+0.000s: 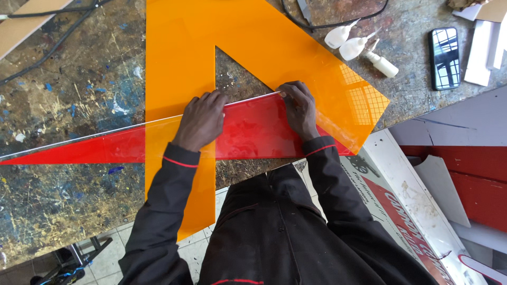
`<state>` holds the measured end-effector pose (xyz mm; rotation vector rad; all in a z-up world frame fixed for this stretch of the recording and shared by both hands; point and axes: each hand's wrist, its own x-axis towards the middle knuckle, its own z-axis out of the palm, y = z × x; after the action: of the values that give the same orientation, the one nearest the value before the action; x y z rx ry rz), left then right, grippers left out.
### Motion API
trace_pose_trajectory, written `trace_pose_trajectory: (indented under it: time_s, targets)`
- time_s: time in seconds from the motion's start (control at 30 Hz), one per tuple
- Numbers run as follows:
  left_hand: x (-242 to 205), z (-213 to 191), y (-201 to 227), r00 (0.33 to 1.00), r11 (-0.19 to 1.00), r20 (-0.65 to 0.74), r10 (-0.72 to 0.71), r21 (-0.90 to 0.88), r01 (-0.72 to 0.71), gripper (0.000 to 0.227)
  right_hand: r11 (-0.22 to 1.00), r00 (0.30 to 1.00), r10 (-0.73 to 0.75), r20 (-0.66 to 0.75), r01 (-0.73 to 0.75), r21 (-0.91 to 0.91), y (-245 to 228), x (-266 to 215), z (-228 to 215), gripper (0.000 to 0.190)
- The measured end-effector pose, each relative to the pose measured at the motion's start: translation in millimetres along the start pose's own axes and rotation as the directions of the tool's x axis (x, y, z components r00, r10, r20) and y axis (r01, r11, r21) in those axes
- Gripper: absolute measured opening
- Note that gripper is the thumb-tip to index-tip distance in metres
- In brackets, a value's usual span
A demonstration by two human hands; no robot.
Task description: The person aligns a white strip along the edge of a large orange and red letter-shaped board, applies glue from a bottle along the seam, and presses the strip down. They then use a staple gun to secure the strip to the board.
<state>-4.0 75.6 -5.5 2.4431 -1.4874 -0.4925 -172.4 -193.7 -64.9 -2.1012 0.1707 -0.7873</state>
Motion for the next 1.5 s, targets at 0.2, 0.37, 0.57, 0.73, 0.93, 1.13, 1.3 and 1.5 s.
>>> trace_pose_trajectory:
  time_s: [0.2, 0.37, 0.57, 0.73, 0.93, 1.13, 1.3, 1.5]
  targets:
    - [-18.4, 16.8, -14.4, 0.976, 0.98, -0.217, -0.018, 0.19, 0.06, 0.027, 1.0, 1.0, -0.02, -0.013, 0.02, -0.009, -3.1, 2.3, 1.7, 0.029]
    - [-38.9, 12.1, -12.2, 0.87, 0.97, -0.493, -0.013, 0.206, 0.131, 0.031, 1.0, 1.0, -0.018, 0.016, 0.018, -0.019, -4.5, 3.5, 0.7, 0.032]
    - [-40.0, 53.7, -16.5, 0.656, 0.992, -0.754, -0.026, 0.064, 0.113, 0.021, 0.999, 0.999, -0.036, 0.03, 0.036, -0.018, -1.9, 6.6, 1.0, 0.032]
    - [-39.5, 78.9, -32.9, 0.619, 0.994, -0.786, -0.018, 0.051, 0.094, 0.019, 0.999, 0.998, -0.03, 0.048, 0.031, -0.015, 2.3, 6.9, 0.4, 0.032]
    - [-40.5, 84.1, -34.6, 0.634, 0.994, -0.772, -0.035, 0.039, 0.102, 0.017, 0.999, 0.998, -0.017, 0.057, 0.019, -0.046, -4.0, 12.4, 0.0, 0.032]
    - [-40.7, 84.1, -33.7, 0.622, 0.992, -0.782, -0.034, 0.047, 0.113, 0.013, 0.999, 0.998, -0.018, 0.067, 0.019, -0.026, -4.7, 15.8, 0.2, 0.028]
    - [-40.1, 82.5, -31.9, 0.634, 0.995, -0.773, -0.025, 0.039, 0.087, 0.016, 0.999, 0.997, 0.035, 0.076, -0.033, -0.025, -8.2, 19.0, -1.4, 0.026]
    - [-38.7, 84.8, -35.3, 0.617, 0.994, -0.787, 0.02, 0.08, 0.069, 0.02, 0.998, 0.994, 0.057, 0.098, -0.054, -0.034, -8.1, 23.9, -3.4, 0.026]
